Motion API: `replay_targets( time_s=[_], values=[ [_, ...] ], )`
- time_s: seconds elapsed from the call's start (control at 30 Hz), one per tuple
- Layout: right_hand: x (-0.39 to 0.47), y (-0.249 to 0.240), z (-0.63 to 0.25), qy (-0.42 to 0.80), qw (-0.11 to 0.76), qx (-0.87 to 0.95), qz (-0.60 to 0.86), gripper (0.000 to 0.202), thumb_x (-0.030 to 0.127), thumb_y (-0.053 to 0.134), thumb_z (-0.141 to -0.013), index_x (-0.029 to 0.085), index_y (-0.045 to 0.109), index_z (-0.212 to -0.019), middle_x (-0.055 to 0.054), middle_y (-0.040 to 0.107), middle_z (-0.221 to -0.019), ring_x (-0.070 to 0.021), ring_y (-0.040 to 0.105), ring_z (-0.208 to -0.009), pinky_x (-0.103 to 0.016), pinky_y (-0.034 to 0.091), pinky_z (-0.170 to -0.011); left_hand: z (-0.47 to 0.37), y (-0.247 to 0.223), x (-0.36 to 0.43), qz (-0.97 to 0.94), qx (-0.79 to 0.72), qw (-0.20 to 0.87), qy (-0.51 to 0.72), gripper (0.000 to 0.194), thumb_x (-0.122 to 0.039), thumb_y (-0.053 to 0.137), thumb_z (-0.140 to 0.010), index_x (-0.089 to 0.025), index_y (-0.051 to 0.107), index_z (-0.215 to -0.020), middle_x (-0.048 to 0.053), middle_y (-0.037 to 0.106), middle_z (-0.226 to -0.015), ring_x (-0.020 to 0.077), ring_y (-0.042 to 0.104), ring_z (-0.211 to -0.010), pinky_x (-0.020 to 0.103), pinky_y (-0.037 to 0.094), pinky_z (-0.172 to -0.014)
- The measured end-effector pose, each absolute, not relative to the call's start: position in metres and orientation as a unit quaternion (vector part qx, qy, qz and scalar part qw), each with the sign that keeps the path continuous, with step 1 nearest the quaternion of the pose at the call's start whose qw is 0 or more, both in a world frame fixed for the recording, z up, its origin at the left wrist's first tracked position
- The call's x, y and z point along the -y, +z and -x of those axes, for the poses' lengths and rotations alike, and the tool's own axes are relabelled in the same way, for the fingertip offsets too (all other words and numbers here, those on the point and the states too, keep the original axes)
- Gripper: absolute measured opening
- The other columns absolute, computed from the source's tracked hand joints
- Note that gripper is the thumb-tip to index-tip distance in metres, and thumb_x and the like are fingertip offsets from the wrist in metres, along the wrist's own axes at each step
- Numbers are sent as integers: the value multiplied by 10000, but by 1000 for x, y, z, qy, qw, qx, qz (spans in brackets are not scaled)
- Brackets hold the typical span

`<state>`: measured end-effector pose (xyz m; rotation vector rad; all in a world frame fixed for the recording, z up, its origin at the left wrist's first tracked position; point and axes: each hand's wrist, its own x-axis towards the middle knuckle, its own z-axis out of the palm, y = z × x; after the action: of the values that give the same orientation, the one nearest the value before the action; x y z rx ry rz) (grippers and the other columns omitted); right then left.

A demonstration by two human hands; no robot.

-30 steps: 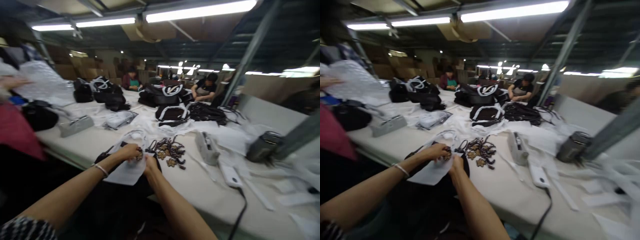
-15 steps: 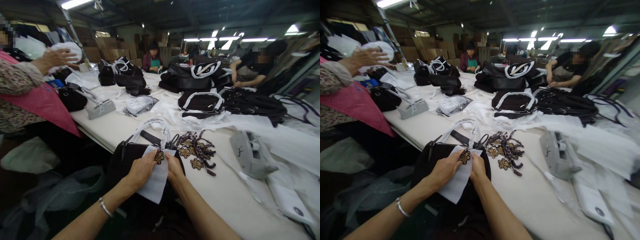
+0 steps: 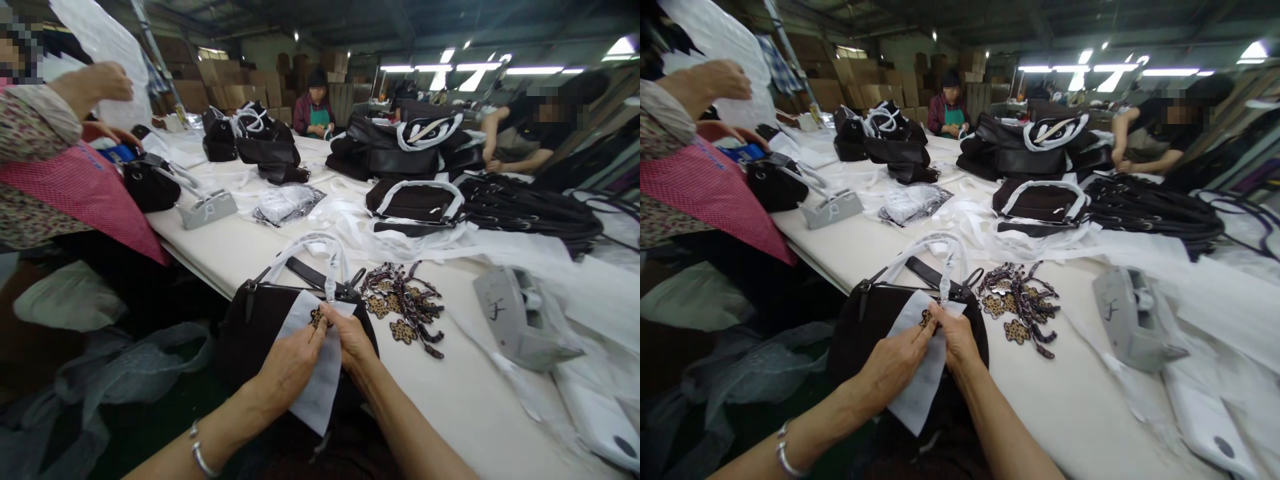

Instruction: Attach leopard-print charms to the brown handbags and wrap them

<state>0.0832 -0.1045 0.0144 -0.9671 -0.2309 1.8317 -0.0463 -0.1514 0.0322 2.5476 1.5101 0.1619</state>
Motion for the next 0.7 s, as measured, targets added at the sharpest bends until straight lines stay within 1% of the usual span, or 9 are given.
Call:
replay_targets(
  time_s=[0.1, 0.2, 0.27, 0.33, 0.4, 0.47, 0.53, 0.63, 0.7],
  values=[
    [106, 16, -81, 724, 521, 97, 441, 246, 151, 846, -572, 107, 684, -752, -47, 711, -661, -157, 640, -557, -250, 536, -559, 48, 42, 154, -859, -486, 133, 90, 442, -236, 418, -972, -178, 428, -1410, 143, 622, -1212, 255, 616, -1079, 378, 539, -884],
    [106, 19, -81, 722, 516, 90, 451, 174, 103, 779, -611, 103, 692, -762, -46, 707, -644, -160, 628, -525, -265, 535, -545, 58, 51, 148, -820, -508, 189, 186, 251, -331, 462, -962, -207, 610, -1123, 85, 634, -1076, 229, 599, -1041, 379, 491, -942],
    [107, 20, -82, 734, 496, 88, 456, 184, 68, 733, -629, 102, 698, -806, -60, 722, -678, -187, 648, -546, -303, 554, -566, 69, 51, 139, -752, -556, 224, 274, 232, -372, 474, -946, -186, 598, -1008, 81, 620, -1025, 225, 589, -1014, 381, 481, -932],
    [108, 21, -83, 740, 480, 88, 463, 211, 49, 709, -643, 101, 697, -848, -80, 737, -730, -216, 674, -590, -346, 573, -608, 78, 48, 126, -685, -588, 281, 326, 276, -412, 517, -907, -163, 571, -1011, 91, 620, -1029, 229, 591, -999, 375, 486, -900],
    [110, 20, -84, 744, 470, 90, 466, 232, 46, 706, -653, 103, 693, -878, -90, 745, -769, -232, 690, -631, -375, 583, -651, 83, 45, 114, -646, -594, 355, 322, 351, -445, 543, -870, -149, 566, -1057, 80, 638, -980, 221, 611, -923, 347, 497, -821],
    [113, 20, -85, 749, 464, 89, 465, 246, 54, 721, -650, 110, 691, -888, -84, 746, -772, -233, 695, -652, -384, 586, -678, 85, 45, 105, -639, -592, 406, 276, 397, -468, 559, -841, -143, 582, -1067, 46, 640, -849, 202, 610, -779, 310, 481, -696],
    [116, 19, -86, 755, 459, 91, 460, 267, 69, 747, -638, 118, 692, -895, -77, 746, -770, -232, 697, -664, -387, 586, -693, 86, 47, 104, -651, -597, 401, 244, 396, -466, 605, -801, -147, 602, -1034, 20, 626, -783, 180, 580, -677, 284, 436, -619],
    [121, 19, -86, 760, 458, 95, 451, 301, 89, 782, -619, 121, 695, -905, -75, 748, -780, -230, 697, -676, -388, 585, -711, 93, 45, 112, -650, -624, 350, 256, 363, -464, 660, -766, -154, 615, -949, 21, 642, -820, 164, 566, -663, 267, 401, -610],
    [122, 20, -86, 758, 463, 97, 449, 293, 106, 798, -622, 117, 692, -896, -74, 748, -779, -224, 695, -681, -383, 581, -724, 100, 41, 121, -610, -629, 406, 260, 395, -532, 652, -774, -147, 632, -860, 23, 647, -765, 165, 559, -642, 258, 376, -579]
  ],
)
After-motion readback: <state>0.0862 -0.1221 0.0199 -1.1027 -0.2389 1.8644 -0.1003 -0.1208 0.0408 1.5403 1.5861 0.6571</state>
